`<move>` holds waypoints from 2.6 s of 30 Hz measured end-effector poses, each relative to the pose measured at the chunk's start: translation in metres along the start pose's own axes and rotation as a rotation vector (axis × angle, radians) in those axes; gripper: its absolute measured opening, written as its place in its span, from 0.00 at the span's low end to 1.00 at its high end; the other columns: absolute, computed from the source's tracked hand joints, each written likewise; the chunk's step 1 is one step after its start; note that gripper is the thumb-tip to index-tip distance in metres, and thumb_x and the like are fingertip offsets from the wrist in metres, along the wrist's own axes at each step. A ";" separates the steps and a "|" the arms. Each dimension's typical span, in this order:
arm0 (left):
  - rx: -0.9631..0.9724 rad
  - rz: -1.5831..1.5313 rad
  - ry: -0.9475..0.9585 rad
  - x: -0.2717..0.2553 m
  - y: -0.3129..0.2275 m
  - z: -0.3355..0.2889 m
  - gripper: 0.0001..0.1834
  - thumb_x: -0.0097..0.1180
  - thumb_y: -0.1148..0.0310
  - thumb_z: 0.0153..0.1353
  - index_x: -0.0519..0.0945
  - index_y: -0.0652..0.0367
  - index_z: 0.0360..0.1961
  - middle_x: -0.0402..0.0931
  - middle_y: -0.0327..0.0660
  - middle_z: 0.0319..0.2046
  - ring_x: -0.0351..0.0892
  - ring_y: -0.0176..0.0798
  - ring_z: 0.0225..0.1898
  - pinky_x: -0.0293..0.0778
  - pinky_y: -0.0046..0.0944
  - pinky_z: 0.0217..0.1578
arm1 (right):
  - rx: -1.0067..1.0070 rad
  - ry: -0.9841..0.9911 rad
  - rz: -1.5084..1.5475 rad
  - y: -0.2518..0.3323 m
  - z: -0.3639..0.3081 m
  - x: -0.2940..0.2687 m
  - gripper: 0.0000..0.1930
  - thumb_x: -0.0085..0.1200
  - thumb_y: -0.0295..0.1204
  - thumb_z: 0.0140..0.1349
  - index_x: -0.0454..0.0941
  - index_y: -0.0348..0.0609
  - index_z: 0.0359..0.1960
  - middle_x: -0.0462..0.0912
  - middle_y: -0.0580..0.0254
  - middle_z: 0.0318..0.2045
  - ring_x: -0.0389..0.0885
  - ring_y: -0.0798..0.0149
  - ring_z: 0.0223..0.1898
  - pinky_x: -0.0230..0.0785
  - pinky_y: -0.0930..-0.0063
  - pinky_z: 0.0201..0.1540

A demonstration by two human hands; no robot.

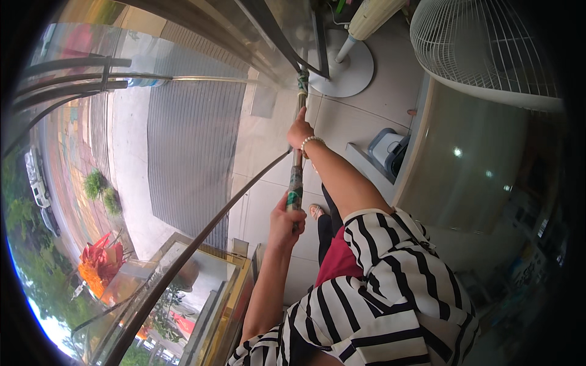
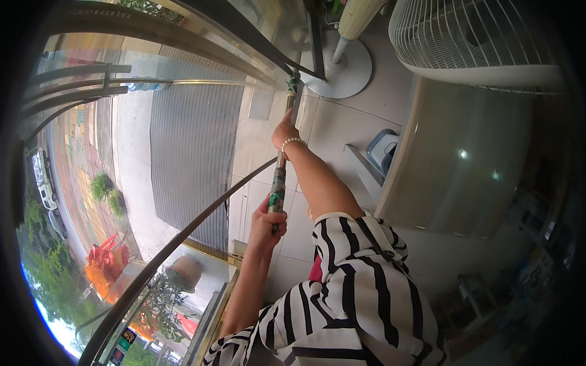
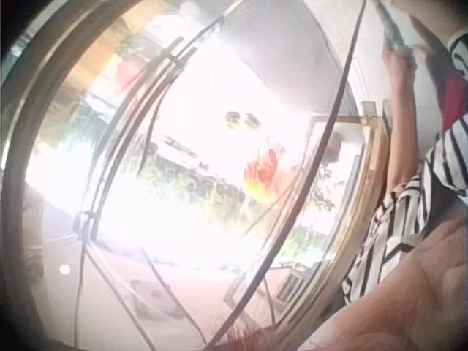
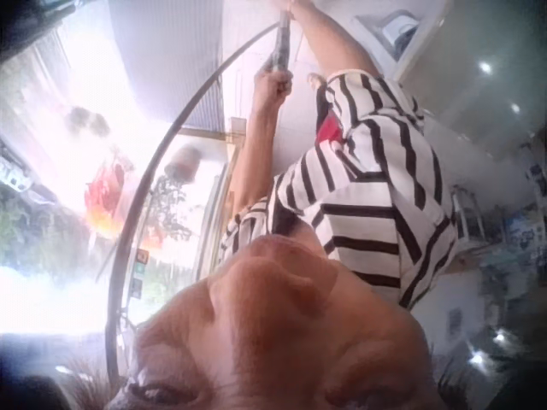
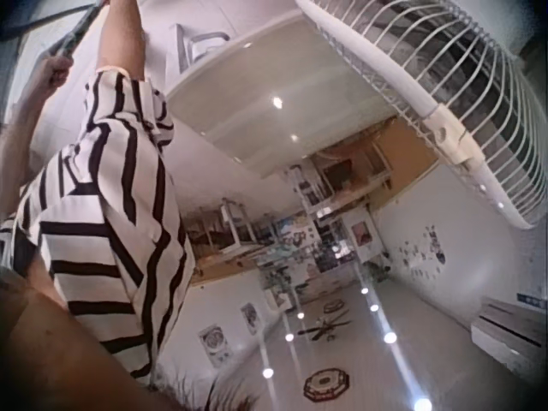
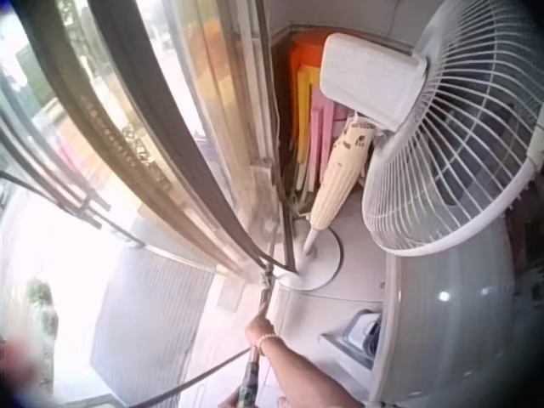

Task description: The person mops the tiled floor of a dining room using a mop, moving the tool in a back-and-forth motion around tables and shifting a chair to reach the floor space beneath it.

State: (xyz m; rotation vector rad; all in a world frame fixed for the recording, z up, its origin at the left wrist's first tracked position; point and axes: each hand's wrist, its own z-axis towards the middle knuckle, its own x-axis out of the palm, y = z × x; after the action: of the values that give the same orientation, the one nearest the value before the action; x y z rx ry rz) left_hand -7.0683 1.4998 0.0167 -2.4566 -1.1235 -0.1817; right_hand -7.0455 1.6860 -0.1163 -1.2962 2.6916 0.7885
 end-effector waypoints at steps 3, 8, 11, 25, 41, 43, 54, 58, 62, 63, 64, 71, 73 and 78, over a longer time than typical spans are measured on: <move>-0.105 -0.146 -0.001 0.014 0.025 -0.033 0.28 0.44 0.88 0.39 0.66 0.58 0.45 0.62 0.37 0.16 0.59 0.31 0.11 0.51 0.28 0.09 | -0.043 0.029 -0.237 -0.027 -0.015 -0.002 0.43 0.41 0.22 0.53 0.22 0.35 0.62 0.75 0.36 0.41 0.78 0.48 0.39 0.72 0.63 0.43; -0.224 -0.100 0.014 -0.022 0.060 -0.119 0.21 0.46 0.86 0.41 0.65 0.58 0.39 0.66 0.39 0.19 0.65 0.33 0.14 0.58 0.30 0.13 | -0.098 0.188 -0.295 -0.075 -0.089 0.045 0.48 0.44 0.22 0.48 0.15 0.25 0.57 0.76 0.32 0.32 0.78 0.43 0.37 0.71 0.62 0.41; -0.134 0.155 -0.147 -0.053 0.089 -0.169 0.22 0.52 0.85 0.42 0.69 0.62 0.43 0.72 0.37 0.27 0.73 0.32 0.27 0.69 0.27 0.29 | -0.057 0.243 -0.191 -0.106 -0.142 0.079 0.47 0.43 0.23 0.50 0.15 0.28 0.58 0.76 0.34 0.28 0.79 0.45 0.30 0.72 0.60 0.35; -0.121 -0.239 -0.034 -0.006 0.163 -0.163 0.17 0.46 0.86 0.43 0.64 0.60 0.37 0.63 0.37 0.17 0.62 0.32 0.12 0.57 0.29 0.12 | -0.088 0.077 -0.495 -0.163 -0.103 0.067 0.51 0.50 0.21 0.47 0.19 0.35 0.62 0.77 0.40 0.34 0.80 0.51 0.29 0.75 0.67 0.28; -0.043 0.099 -0.036 -0.145 0.313 -0.309 0.33 0.55 0.82 0.35 0.71 0.60 0.51 0.64 0.31 0.21 0.63 0.26 0.17 0.60 0.27 0.16 | 0.126 0.204 0.194 -0.338 -0.276 0.164 0.46 0.41 0.21 0.52 0.15 0.45 0.61 0.73 0.42 0.38 0.77 0.58 0.26 0.71 0.66 0.23; 0.007 0.182 -0.085 -0.152 0.306 -0.325 0.34 0.53 0.82 0.36 0.70 0.60 0.53 0.64 0.32 0.20 0.63 0.25 0.16 0.59 0.26 0.15 | 0.039 0.178 0.367 -0.348 -0.284 0.180 0.45 0.37 0.22 0.54 0.13 0.51 0.61 0.71 0.50 0.32 0.73 0.63 0.20 0.69 0.67 0.18; 0.346 0.455 -0.217 -0.124 0.306 -0.316 0.37 0.53 0.83 0.37 0.66 0.62 0.56 0.65 0.33 0.20 0.65 0.26 0.16 0.61 0.27 0.16 | -0.135 0.327 0.511 -0.290 -0.294 0.156 0.44 0.39 0.24 0.54 0.18 0.51 0.63 0.69 0.53 0.30 0.73 0.63 0.19 0.73 0.67 0.20; 0.087 -0.084 -0.127 -0.084 0.257 -0.252 0.24 0.50 0.83 0.40 0.68 0.64 0.44 0.65 0.37 0.18 0.64 0.31 0.12 0.57 0.29 0.10 | -0.094 0.336 0.470 -0.252 -0.226 0.144 0.44 0.40 0.24 0.54 0.20 0.48 0.63 0.72 0.50 0.30 0.77 0.60 0.21 0.74 0.67 0.21; -0.037 -0.198 -0.079 -0.058 0.254 -0.203 0.17 0.48 0.85 0.41 0.64 0.61 0.34 0.66 0.41 0.16 0.64 0.34 0.10 0.53 0.29 0.07 | 0.019 0.171 -0.155 -0.230 -0.163 0.133 0.45 0.42 0.23 0.53 0.20 0.45 0.63 0.75 0.43 0.35 0.80 0.53 0.30 0.76 0.65 0.29; -0.057 -0.174 -0.096 -0.049 0.257 -0.203 0.17 0.47 0.86 0.41 0.64 0.61 0.35 0.66 0.41 0.16 0.64 0.34 0.09 0.52 0.29 0.07 | 0.020 0.136 -0.286 -0.233 -0.148 0.127 0.45 0.42 0.23 0.53 0.20 0.44 0.63 0.75 0.41 0.37 0.80 0.52 0.33 0.76 0.65 0.32; -0.081 -0.177 -0.082 -0.044 0.255 -0.202 0.18 0.48 0.86 0.40 0.64 0.61 0.35 0.66 0.41 0.16 0.63 0.33 0.09 0.52 0.30 0.07 | 0.017 0.100 -0.423 -0.234 -0.137 0.124 0.45 0.43 0.22 0.53 0.20 0.43 0.63 0.76 0.40 0.38 0.80 0.50 0.35 0.76 0.65 0.34; -0.148 0.085 -0.159 -0.071 0.247 -0.246 0.25 0.49 0.87 0.36 0.72 0.65 0.43 0.68 0.37 0.20 0.67 0.30 0.14 0.63 0.29 0.15 | -0.023 0.128 -0.176 -0.312 -0.159 0.155 0.46 0.44 0.22 0.51 0.16 0.28 0.58 0.77 0.44 0.23 0.78 0.53 0.20 0.74 0.64 0.23; -0.191 0.090 -0.142 -0.087 0.246 -0.258 0.28 0.49 0.87 0.35 0.71 0.64 0.45 0.66 0.36 0.19 0.67 0.30 0.15 0.63 0.30 0.15 | 0.053 0.165 -0.112 -0.317 -0.177 0.155 0.46 0.44 0.23 0.53 0.16 0.29 0.57 0.77 0.44 0.26 0.78 0.54 0.22 0.74 0.67 0.26; -0.296 0.481 -0.012 -0.103 0.208 -0.242 0.32 0.51 0.85 0.34 0.70 0.63 0.49 0.63 0.35 0.18 0.66 0.30 0.14 0.63 0.31 0.14 | 0.164 0.130 0.331 -0.329 -0.178 0.134 0.33 0.41 0.27 0.57 0.33 0.31 0.58 0.75 0.47 0.28 0.77 0.55 0.21 0.74 0.63 0.28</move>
State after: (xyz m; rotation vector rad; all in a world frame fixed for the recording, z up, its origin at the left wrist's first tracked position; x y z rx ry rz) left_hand -6.9670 1.2035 0.1357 -2.9096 -0.5077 -0.1951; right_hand -6.8570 1.3366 -0.1354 -0.9095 3.0463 0.5043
